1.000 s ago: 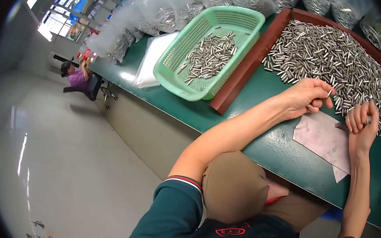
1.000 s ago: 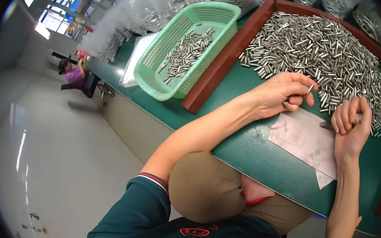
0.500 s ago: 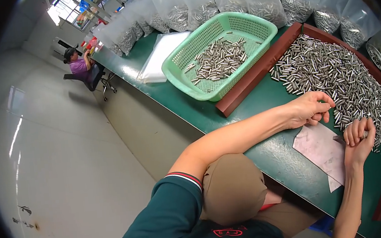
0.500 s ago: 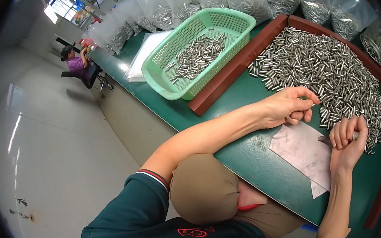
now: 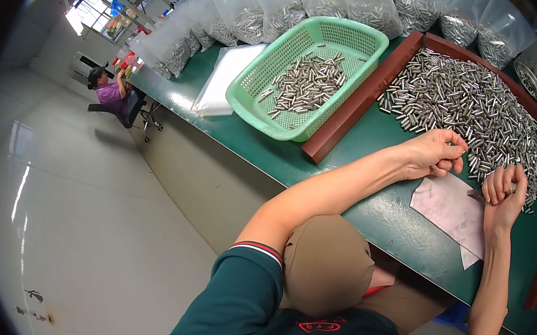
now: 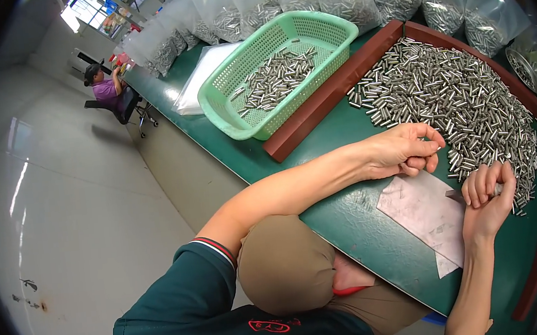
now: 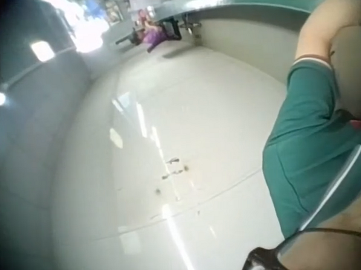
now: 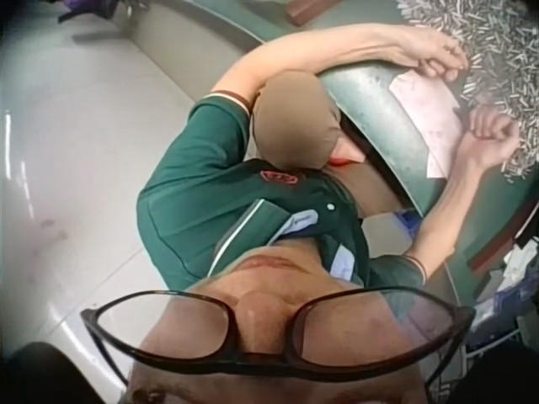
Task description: Cleaning individual small metal pins using a small hand tool at a manufacturing workbench.
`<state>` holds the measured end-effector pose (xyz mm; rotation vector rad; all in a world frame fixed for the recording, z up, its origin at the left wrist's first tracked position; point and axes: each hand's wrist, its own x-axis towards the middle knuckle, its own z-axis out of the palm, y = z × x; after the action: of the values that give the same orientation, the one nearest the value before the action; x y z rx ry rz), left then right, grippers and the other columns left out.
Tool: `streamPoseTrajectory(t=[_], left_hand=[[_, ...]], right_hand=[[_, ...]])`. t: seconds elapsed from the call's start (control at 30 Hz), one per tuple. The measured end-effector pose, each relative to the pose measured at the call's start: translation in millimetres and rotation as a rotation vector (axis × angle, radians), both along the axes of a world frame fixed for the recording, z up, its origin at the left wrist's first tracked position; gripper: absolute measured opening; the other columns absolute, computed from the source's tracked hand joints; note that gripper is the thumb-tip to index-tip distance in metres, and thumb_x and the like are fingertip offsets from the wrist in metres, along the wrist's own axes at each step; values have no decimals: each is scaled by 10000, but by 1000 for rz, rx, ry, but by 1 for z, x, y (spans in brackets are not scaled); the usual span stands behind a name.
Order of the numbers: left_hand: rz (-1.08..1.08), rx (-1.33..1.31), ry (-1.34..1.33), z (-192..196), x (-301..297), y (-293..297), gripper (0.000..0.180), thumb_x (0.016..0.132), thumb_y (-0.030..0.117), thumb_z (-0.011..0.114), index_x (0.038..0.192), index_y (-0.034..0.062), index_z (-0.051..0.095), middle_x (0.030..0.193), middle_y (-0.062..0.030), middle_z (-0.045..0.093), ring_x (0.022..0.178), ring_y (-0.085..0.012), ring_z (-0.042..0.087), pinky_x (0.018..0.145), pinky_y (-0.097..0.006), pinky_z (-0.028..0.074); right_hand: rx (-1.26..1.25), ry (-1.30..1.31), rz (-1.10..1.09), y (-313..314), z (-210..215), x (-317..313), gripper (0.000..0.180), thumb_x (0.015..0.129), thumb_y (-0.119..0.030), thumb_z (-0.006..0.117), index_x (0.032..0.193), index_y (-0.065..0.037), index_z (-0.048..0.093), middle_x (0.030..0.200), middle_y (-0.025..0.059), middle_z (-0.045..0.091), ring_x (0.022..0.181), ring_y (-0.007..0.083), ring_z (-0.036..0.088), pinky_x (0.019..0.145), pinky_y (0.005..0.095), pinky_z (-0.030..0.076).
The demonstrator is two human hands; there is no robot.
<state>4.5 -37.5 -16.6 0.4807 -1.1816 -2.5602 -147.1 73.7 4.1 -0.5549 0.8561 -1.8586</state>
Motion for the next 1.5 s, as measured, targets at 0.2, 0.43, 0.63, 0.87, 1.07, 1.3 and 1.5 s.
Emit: streamPoseTrajectory(t=[0.2, 0.43, 0.63, 0.87, 1.07, 1.3, 1.5], left_hand=[[-11, 147, 7, 2, -3, -2, 103, 864, 126, 476, 908, 33, 481, 699, -90, 533, 486, -51, 344, 418, -172, 274], [126, 188, -34, 0, 5, -8, 61, 839, 106, 499, 863, 51, 509, 581, 7, 390, 459, -42, 289, 429, -184, 254], [242, 124, 18, 8, 8, -27, 317, 884, 364, 435, 712, 98, 438, 604, -5, 394, 493, -71, 309, 425, -189, 248], [444, -1146, -470, 7, 1, -15, 142, 827, 160, 521, 790, 24, 537, 535, -58, 470, 470, -172, 440, 447, -297, 350], [421, -1864, -706, 1, -2, -10, 113, 777, 132, 582, 801, 35, 529, 558, -148, 548, 528, -318, 548, 498, -396, 411], [309, -2012, -731, -7, -5, -16, 133, 777, 114, 575, 833, 36, 484, 581, -160, 549, 545, -339, 538, 500, -420, 400], [389, -1929, -787, -7, 0, -12, 170, 776, 128, 583, 827, 13, 468, 621, -157, 563, 570, -337, 549, 509, -421, 406]], right_hand=[[9, 7, -22, 4, 2, 1, 388, 912, -281, 306, 560, -119, 282, 451, -29, 225, 380, 64, 177, 364, 212, 180], [30, -35, 30, 0, -4, -3, 405, 896, -314, 336, 543, -120, 287, 439, -32, 233, 372, 74, 185, 369, 238, 188], [28, 4, 28, 0, -4, -12, 363, 882, -266, 310, 559, -101, 294, 438, -13, 255, 372, 72, 204, 372, 229, 209], [23, 20, 36, 4, -6, -15, 340, 870, -240, 309, 560, -101, 295, 440, -13, 270, 373, 68, 210, 377, 224, 220], [49, 29, 27, 3, -6, -13, 369, 870, -259, 323, 538, -102, 293, 428, -14, 271, 358, 69, 218, 368, 228, 223], [39, 8, 19, 4, -6, -14, 362, 859, -251, 340, 531, -102, 299, 419, -13, 276, 348, 71, 226, 363, 229, 230], [42, 19, 25, 3, -7, -13, 356, 850, -260, 348, 532, -105, 304, 418, -16, 282, 348, 69, 233, 364, 230, 231]])
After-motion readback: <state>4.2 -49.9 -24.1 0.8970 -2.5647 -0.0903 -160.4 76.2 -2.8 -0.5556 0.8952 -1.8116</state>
